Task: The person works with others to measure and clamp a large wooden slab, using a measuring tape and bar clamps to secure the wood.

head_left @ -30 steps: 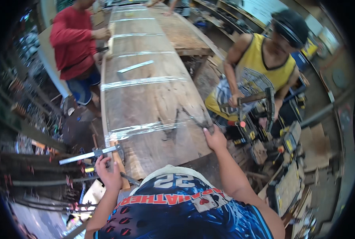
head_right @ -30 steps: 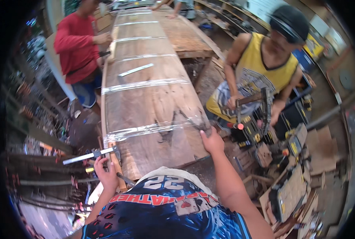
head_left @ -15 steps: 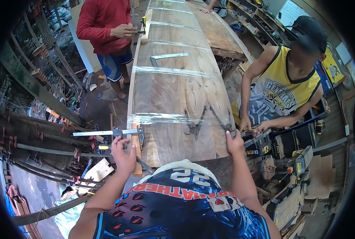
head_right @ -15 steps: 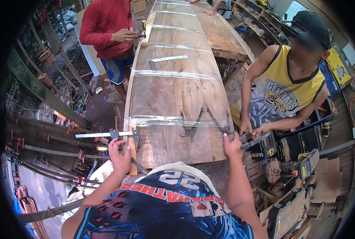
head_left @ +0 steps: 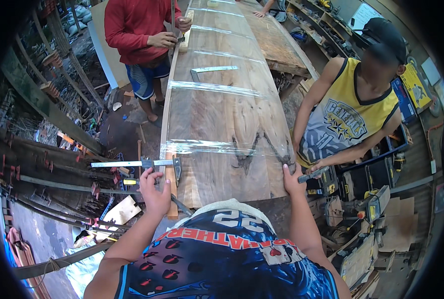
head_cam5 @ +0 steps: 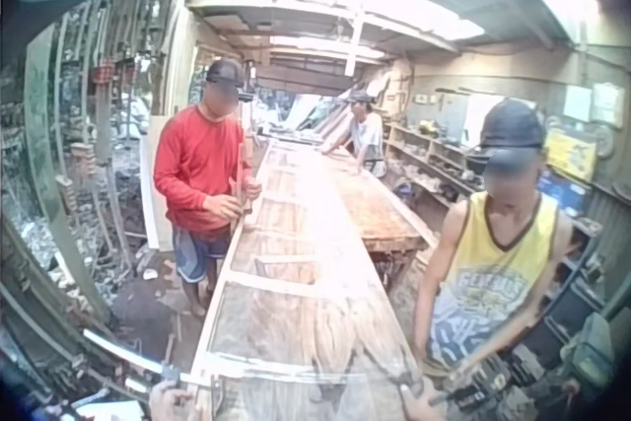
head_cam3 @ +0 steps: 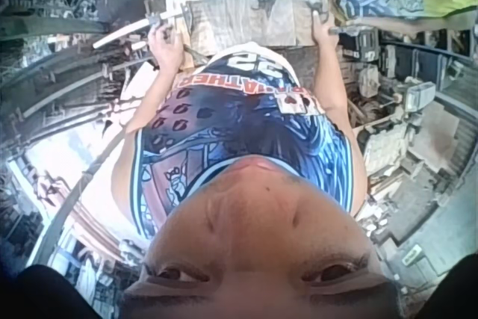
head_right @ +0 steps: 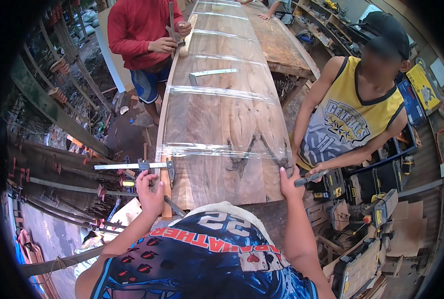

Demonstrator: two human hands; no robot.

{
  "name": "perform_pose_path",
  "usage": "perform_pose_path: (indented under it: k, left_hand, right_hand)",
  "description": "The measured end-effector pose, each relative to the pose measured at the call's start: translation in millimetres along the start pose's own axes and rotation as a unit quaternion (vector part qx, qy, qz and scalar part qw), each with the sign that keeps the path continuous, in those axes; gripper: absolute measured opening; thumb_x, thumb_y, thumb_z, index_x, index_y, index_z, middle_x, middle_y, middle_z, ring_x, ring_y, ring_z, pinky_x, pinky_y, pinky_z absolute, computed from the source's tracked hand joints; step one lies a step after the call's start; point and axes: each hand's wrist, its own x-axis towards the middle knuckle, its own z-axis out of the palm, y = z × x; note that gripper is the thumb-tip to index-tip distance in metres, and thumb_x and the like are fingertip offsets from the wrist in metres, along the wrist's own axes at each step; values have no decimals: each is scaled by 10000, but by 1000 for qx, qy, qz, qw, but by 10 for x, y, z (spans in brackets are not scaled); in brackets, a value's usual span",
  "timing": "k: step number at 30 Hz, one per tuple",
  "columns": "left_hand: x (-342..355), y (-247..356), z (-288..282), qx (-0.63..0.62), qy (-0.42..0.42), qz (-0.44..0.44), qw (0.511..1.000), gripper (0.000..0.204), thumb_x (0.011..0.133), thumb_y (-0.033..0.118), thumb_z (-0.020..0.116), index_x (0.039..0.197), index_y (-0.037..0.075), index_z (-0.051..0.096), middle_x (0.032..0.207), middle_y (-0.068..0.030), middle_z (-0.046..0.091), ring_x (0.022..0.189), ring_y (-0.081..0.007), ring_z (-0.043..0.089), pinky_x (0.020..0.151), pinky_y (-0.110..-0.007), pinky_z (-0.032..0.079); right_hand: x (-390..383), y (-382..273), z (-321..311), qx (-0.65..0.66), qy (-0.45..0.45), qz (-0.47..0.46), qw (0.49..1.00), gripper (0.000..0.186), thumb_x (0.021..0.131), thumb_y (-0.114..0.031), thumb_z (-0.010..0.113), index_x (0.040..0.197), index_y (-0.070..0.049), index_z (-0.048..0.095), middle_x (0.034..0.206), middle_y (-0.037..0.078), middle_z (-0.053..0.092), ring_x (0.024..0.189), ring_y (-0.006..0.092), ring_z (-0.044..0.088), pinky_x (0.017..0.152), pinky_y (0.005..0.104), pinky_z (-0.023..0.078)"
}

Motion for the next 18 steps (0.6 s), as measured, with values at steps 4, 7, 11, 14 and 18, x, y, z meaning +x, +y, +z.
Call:
perform_pose_path:
  k: [4,7,11,14,18]
  left_hand:
    - [-10,1,-3,-9,-3,-8,1000,286,843,116,745,1104,58,644,1356,-191,508,1239,-365,520,1057,-467,410]
    - [-12,-41,9,-11,-4,-6,1000,299,851,166,759,1124,116,650,1389,-167,504,1253,-357,526,1083,-523,339]
    - [-7,-26,-4,-14,-3,-4,1000,303,849,160,762,1127,113,650,1388,-168,504,1262,-359,522,1086,-519,339]
    - [-9,-32,-1,-14,-3,-4,1000,306,848,156,762,1129,111,650,1390,-168,503,1267,-360,520,1088,-517,339]
    - [0,-47,20,-15,-7,-8,1000,306,847,152,761,1130,110,651,1391,-167,503,1272,-360,516,1090,-517,338]
  right_hand:
    - [-14,-13,-30,30,-21,3,999,800,929,-629,574,1502,-80,473,1370,283,613,1303,439,572,1101,473,433]
    - [-15,-16,-28,22,-19,7,1000,804,930,-629,575,1502,-73,472,1373,277,613,1305,441,570,1102,473,431]
    - [19,33,11,21,-19,6,1000,809,930,-628,576,1507,-72,466,1378,273,612,1307,441,568,1102,472,432]
    - [19,30,33,17,0,6,1000,767,926,-621,584,1482,-99,503,1341,279,631,1270,453,589,1076,474,448]
    - [0,-24,-20,16,-4,12,1000,777,924,-622,585,1488,-95,498,1350,281,625,1280,448,584,1082,472,444]
